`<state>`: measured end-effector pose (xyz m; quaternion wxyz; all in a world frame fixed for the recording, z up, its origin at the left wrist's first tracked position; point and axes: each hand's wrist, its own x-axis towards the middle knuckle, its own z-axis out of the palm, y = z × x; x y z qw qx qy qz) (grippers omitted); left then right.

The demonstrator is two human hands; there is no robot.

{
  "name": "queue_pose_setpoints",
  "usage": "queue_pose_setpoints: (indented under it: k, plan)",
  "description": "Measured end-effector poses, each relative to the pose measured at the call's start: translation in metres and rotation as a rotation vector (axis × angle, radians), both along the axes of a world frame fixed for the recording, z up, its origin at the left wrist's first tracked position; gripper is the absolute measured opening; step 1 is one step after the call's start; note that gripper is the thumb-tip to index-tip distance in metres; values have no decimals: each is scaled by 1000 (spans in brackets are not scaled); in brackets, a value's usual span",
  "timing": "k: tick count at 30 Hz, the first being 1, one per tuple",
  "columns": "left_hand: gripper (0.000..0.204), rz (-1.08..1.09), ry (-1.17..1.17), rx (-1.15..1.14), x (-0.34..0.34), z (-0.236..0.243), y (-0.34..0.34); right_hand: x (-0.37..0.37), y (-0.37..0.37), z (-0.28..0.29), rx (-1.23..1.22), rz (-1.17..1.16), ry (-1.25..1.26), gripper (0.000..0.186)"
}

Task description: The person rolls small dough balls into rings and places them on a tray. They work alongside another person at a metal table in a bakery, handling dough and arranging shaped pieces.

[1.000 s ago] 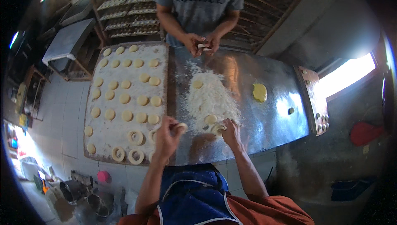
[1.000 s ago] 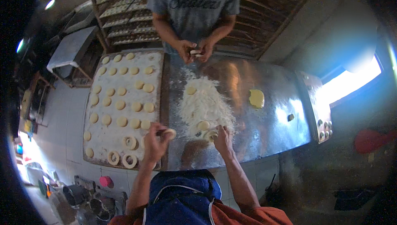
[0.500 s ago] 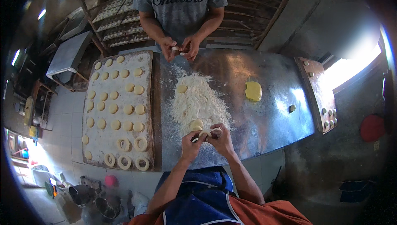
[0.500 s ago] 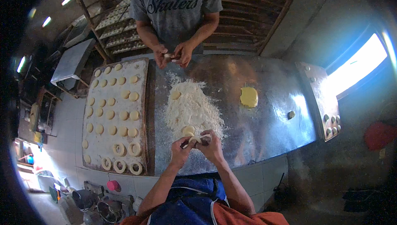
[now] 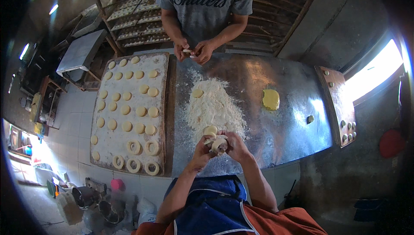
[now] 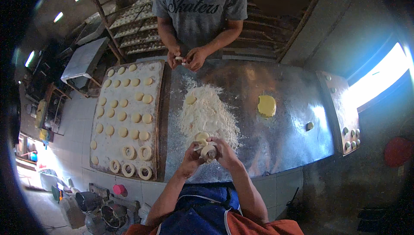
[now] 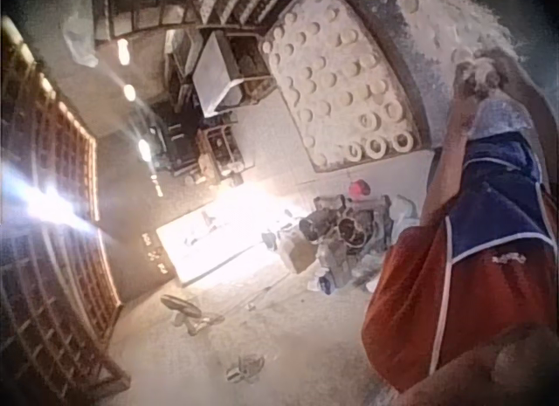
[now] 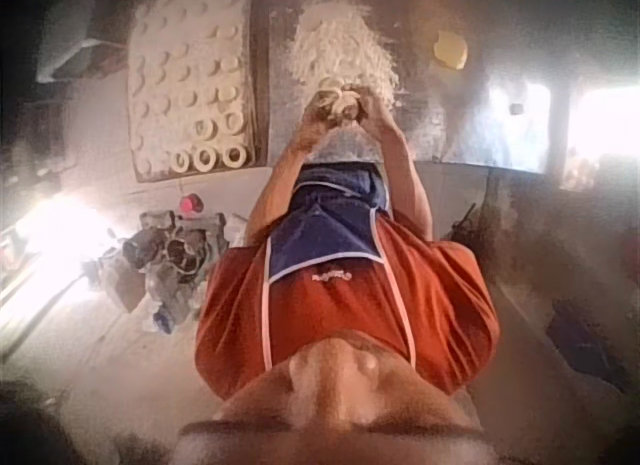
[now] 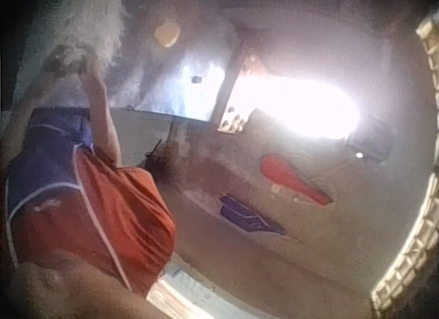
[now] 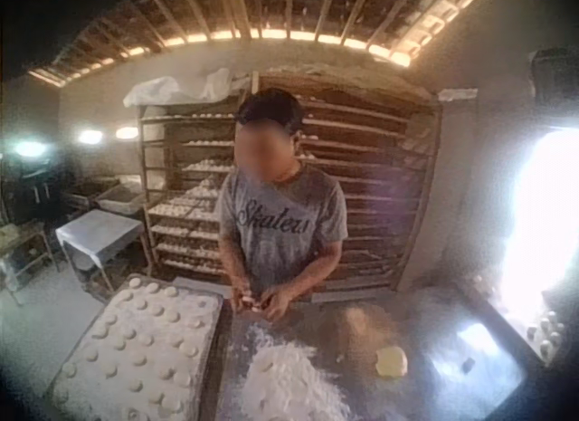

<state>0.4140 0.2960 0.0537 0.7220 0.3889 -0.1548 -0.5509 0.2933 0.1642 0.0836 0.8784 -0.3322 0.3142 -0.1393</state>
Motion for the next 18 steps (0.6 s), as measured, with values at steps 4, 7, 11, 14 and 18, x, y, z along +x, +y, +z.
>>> queue_pose_setpoints:
  k: [4, 7, 11, 14, 18]
  plan:
    - [48, 228, 301, -187, 2, 11, -3, 22, 15, -25, -537, 12, 378, 37]
    - [28, 217, -98, 56, 13, 19, -1, 26, 26, -6, -370, -89, 101, 45]
    - [30, 366, -766, 195, 13, 18, -2, 50, 43, 2, -866, -43, 323, 47]
    - [32, 424, -310, 110, 26, 23, 8, 73, 62, 4, -801, -138, 310, 50]
    - [34, 406, -503, 151, 46, 34, 23, 85, 75, -7, -889, -115, 288, 56]
